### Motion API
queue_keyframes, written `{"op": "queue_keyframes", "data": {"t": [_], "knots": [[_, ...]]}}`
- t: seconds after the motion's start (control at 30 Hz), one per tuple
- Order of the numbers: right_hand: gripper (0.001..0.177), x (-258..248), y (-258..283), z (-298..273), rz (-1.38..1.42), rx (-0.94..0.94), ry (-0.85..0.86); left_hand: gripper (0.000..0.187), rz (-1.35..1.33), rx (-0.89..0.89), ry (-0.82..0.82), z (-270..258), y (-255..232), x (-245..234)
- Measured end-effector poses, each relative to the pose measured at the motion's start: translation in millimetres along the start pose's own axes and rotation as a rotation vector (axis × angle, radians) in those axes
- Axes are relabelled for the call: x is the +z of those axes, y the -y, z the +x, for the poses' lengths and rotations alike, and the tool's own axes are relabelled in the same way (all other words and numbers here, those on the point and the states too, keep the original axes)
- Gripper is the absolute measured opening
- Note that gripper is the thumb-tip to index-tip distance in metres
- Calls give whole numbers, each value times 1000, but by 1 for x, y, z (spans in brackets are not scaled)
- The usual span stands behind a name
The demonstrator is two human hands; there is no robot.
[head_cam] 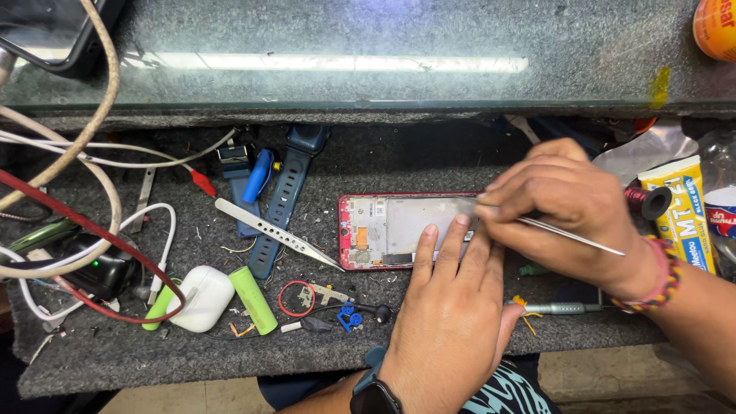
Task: The person uses tweezers to carefully manipulate small components and connectors inside a disassembled smartphone. They repeatedly adjust and reposition internal parts on the circuit board while the phone remains open on a cluttered workbench.
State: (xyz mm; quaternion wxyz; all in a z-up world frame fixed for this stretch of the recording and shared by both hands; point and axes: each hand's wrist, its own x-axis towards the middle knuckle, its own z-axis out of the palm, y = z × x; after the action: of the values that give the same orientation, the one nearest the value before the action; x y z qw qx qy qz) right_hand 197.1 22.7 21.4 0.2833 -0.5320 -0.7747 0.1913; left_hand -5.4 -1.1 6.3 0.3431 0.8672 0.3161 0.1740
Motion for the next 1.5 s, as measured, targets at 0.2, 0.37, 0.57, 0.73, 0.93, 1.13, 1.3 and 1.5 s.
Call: {"op": "queue_keyframes", "data": {"t": [0.2, 0.37, 0.57, 0.73, 0.93, 1.13, 1.3, 1.5], "knots": [[17, 10, 6, 8, -2, -54, -7, 69, 3, -13, 25, -1, 0, 4], [21, 10, 8, 14, -8, -74, 13, 69, 9, 0, 4, 0, -1, 4], [20, 23, 11, 20, 35, -112, -2, 68, -13, 1, 7, -2, 2, 5], [19, 21, 10, 24, 24, -113, 20, 66, -7, 6, -5, -2, 2, 3], [17, 32, 10, 22, 41, -111, -9, 60, -22, 11, -22, 0, 2, 3], [11, 33, 8, 29, 105, -123, 40, 56, -37, 11, -7, -3, 3, 2], [11, 28, 7, 31, 225, -112, 55, 62, -37, 43, -65, -2, 2, -1], [14, -15, 10, 0, 396, 102, -60, 58, -77, 67, -123, -7, 4, -10]]}}
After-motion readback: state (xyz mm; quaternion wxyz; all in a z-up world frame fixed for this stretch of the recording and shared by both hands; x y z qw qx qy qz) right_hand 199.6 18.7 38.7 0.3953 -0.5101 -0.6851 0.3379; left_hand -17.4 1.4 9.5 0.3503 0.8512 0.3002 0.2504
